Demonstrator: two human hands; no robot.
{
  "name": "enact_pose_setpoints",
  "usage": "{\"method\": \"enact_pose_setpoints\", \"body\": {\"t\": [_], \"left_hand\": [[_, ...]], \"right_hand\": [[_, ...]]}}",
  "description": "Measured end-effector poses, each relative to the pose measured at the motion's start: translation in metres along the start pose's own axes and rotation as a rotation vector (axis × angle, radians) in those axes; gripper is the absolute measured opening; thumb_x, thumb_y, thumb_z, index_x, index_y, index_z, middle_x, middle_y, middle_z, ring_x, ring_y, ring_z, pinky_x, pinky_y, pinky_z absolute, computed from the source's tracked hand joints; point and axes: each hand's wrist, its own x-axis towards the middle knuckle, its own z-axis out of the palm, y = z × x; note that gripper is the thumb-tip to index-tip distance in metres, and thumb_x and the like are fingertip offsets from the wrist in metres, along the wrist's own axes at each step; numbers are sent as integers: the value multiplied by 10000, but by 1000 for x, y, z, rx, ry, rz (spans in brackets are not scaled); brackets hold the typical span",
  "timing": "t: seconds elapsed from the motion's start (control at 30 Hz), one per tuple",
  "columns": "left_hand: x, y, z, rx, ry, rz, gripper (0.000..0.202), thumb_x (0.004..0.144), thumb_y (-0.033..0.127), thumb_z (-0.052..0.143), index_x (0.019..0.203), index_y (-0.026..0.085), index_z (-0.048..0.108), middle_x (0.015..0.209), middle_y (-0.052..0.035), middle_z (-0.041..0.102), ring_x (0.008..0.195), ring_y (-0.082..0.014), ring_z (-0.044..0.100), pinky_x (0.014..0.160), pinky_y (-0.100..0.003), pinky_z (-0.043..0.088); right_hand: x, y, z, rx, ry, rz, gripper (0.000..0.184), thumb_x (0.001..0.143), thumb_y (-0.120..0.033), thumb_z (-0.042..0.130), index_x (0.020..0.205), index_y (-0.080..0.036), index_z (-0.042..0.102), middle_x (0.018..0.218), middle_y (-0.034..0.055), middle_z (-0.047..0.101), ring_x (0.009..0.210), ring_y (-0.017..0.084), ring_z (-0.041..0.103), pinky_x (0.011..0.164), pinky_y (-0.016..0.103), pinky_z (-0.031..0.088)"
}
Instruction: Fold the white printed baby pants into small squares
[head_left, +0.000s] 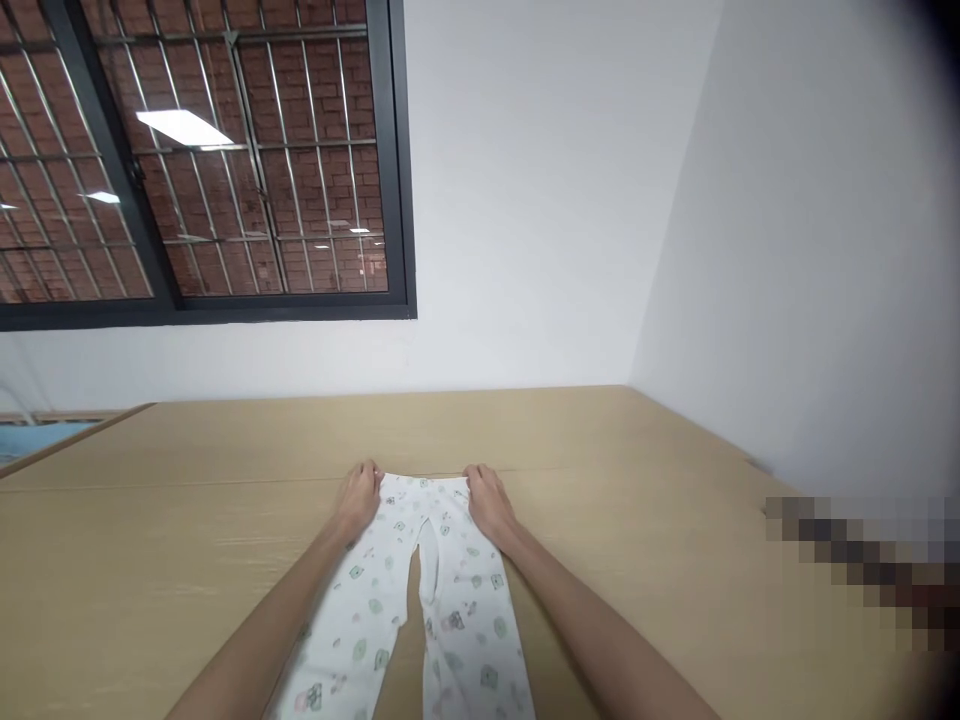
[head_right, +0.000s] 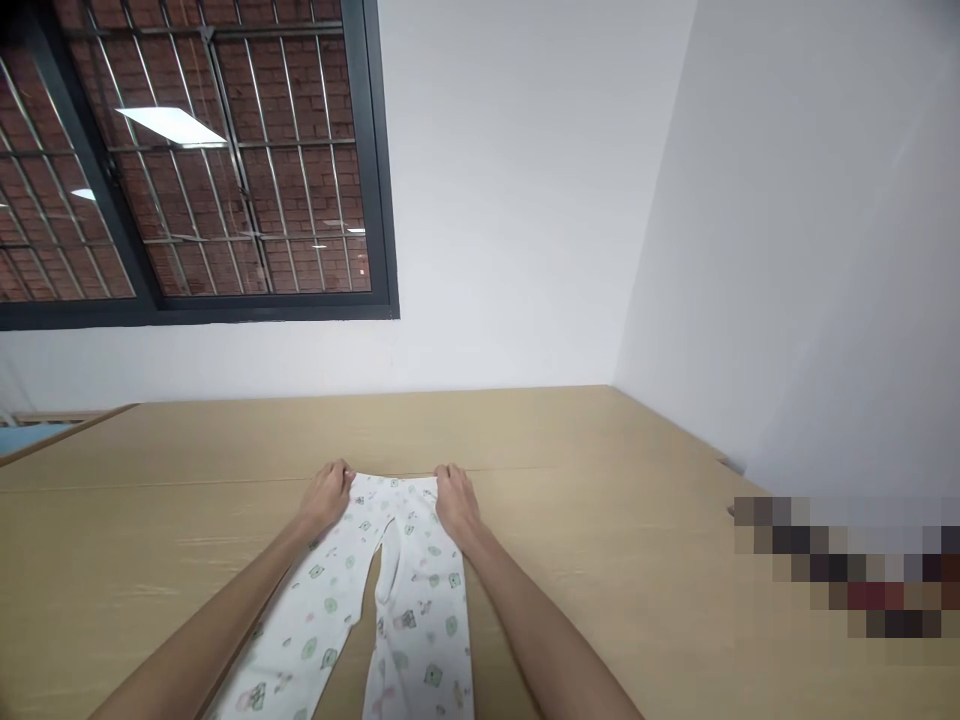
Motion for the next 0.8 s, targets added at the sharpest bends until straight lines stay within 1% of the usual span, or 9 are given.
{"method": "enact_pose_setpoints", "body": {"t": [0.13,0.27,0.37,0.47,0.57,0.63,0.7,0.73,0.8], "left_hand": [[22,1,12,0,-4,-3,286,974,395,610,1135,159,628,1138,-70,653,1040,-219,639,923,-448,539],[40,2,19,2,-25,-11,289,971,388,618,1148,160,629,1156,-73,654,1039,-218,645,918,-447,549],[50,3,22,7,-35,-37,290,969,387,622,1151,161,630,1165,-75,651,1045,-220,644,920,-450,549],[52,5,19,1,-38,-72,290,968,390,621,1149,164,630,1169,-75,649,1048,-221,640,922,-450,545],[45,15,9,-13,-20,-104,297,966,391,620,1162,167,621,1188,-75,635,1069,-230,626,943,-466,526],[35,29,0,-25,6,-100,307,975,356,593,1212,161,587,1241,-95,602,1140,-255,587,996,-493,479],[19,51,-13,-51,10,-44,298,990,285,528,1249,138,545,1281,-131,571,1213,-272,533,1050,-485,418],[8,64,-19,-72,-7,5,279,993,251,487,1238,128,539,1270,-145,575,1216,-268,525,1055,-459,403],[-23,94,-33,-124,-86,123,212,991,244,446,1136,155,571,1157,-117,634,1112,-235,574,992,-387,433]], "right_hand": [[29,12,4,-99,-1,-7,434,812,99,393,1063,-158,636,1111,125,615,1027,241,518,858,331,335],[50,24,8,-137,-5,-15,377,872,39,423,1079,-177,653,1136,126,612,1061,248,510,872,343,314],[61,31,13,-135,-9,-29,348,907,-1,435,1074,-198,668,1143,117,615,1077,244,507,883,347,300],[69,36,19,-117,-13,-37,342,937,-30,427,1072,-217,680,1136,102,623,1080,236,510,885,348,293],[71,39,24,-91,3,-18,318,989,-99,410,1088,-226,683,1140,98,630,1102,242,511,898,357,293],[70,39,26,-74,20,-3,298,1017,-154,399,1118,-218,672,1155,108,633,1122,249,510,916,366,294],[69,39,25,-57,40,14,295,1036,-195,382,1146,-199,656,1167,123,634,1134,256,512,934,375,294],[68,39,24,-48,51,26,299,1041,-207,372,1150,-189,650,1171,131,633,1137,259,513,942,381,294],[67,38,22,-26,70,52,310,1046,-227,359,1144,-174,648,1174,145,631,1141,266,516,955,392,294]]}}
